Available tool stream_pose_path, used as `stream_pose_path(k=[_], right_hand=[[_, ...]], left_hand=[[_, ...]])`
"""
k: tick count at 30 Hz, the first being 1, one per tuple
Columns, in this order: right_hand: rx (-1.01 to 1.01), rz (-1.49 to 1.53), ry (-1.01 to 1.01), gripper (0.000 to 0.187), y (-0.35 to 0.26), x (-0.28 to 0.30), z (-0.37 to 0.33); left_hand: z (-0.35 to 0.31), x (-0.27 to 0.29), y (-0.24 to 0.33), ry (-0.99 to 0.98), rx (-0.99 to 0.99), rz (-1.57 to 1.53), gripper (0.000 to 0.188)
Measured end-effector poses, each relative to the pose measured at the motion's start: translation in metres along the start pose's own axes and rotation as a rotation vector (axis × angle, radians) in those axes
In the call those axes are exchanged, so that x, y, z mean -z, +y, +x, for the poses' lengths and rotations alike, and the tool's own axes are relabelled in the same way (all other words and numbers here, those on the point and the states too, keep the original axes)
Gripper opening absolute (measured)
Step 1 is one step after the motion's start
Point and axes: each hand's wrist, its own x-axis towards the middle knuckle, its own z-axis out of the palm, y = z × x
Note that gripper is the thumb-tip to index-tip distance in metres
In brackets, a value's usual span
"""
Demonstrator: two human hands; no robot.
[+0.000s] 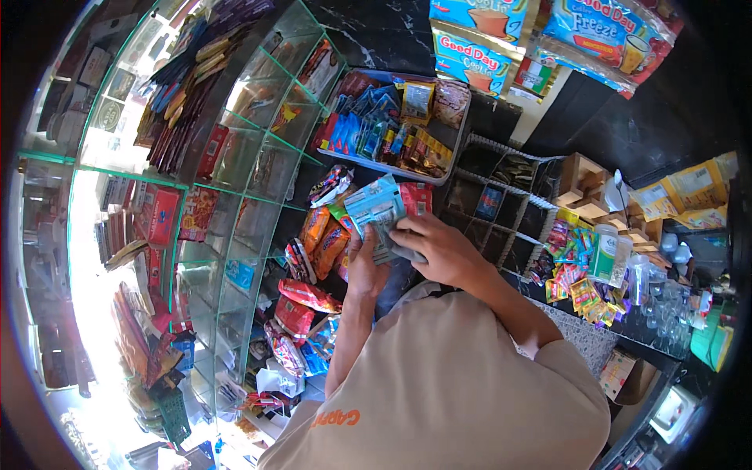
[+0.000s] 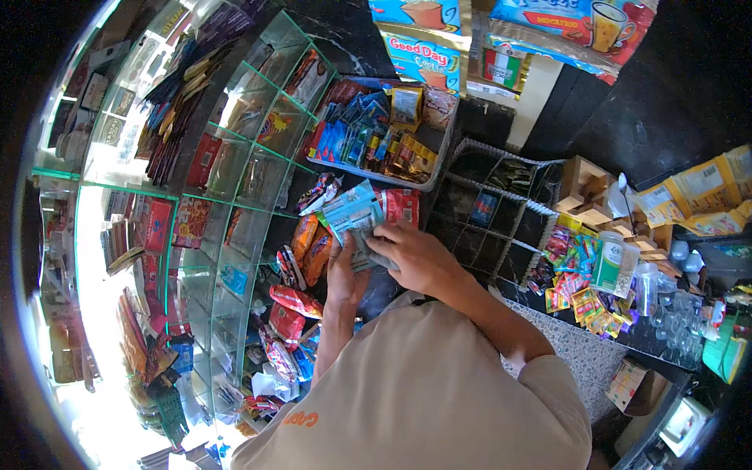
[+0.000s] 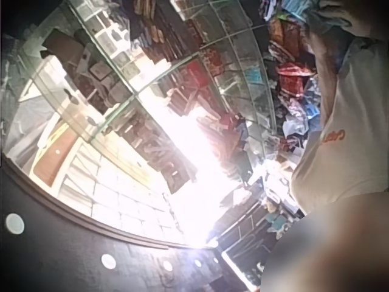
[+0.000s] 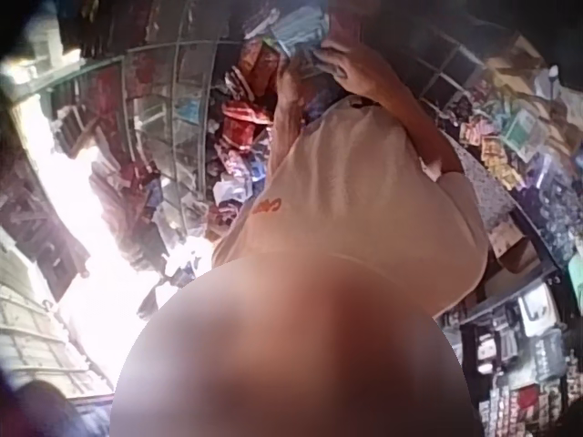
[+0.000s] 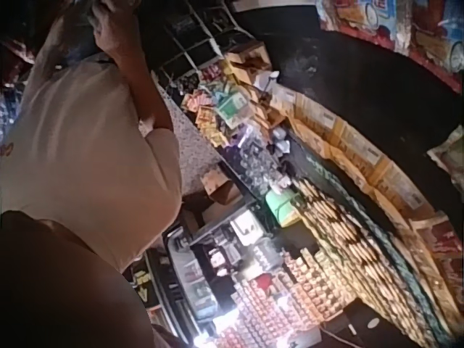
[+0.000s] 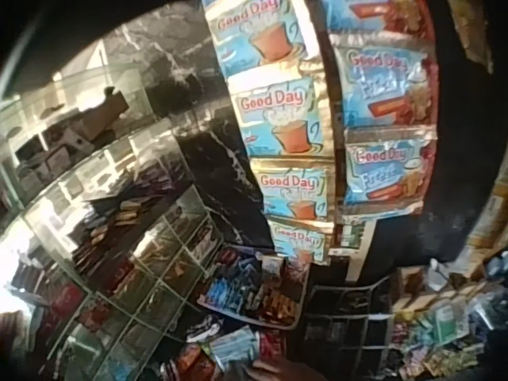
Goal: Wiping down individual snack packages with a cloth in a retail or prep area.
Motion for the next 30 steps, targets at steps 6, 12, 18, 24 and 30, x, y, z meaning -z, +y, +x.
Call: stream_pose_path(k=[6,12,18,24,30], right_hand=[[0.01,0.112,-0.091,0.054,0.007,0.021,-0.015],[-0.007,0.4,0.039,0.056,0.013,0.049,-0.003],[0.0,0.147,0.236,0.061,0.017,0.039,0.015],[0.053,0.137,0.074,0.058,0.0,0.033,-0.002],[0.043,0.229,-0.105,0.053,0.008,0.04,-0.02]], left_hand=[[0.001,-0.001,-0.006,0.045,-0.005,-0.038,0.029],[0.0,0.001,0.002,0.099,0.01,-0.04,0.028],[-0.001,-0.02,0.004,-0.049,0.068,-0.048,0.029],[0.004,-0.024,0.014,-0.002,-0.021,-0.107,0.03],[0.005,-0.028,0.011,0.033,-0.028,-0.125,0.03]])
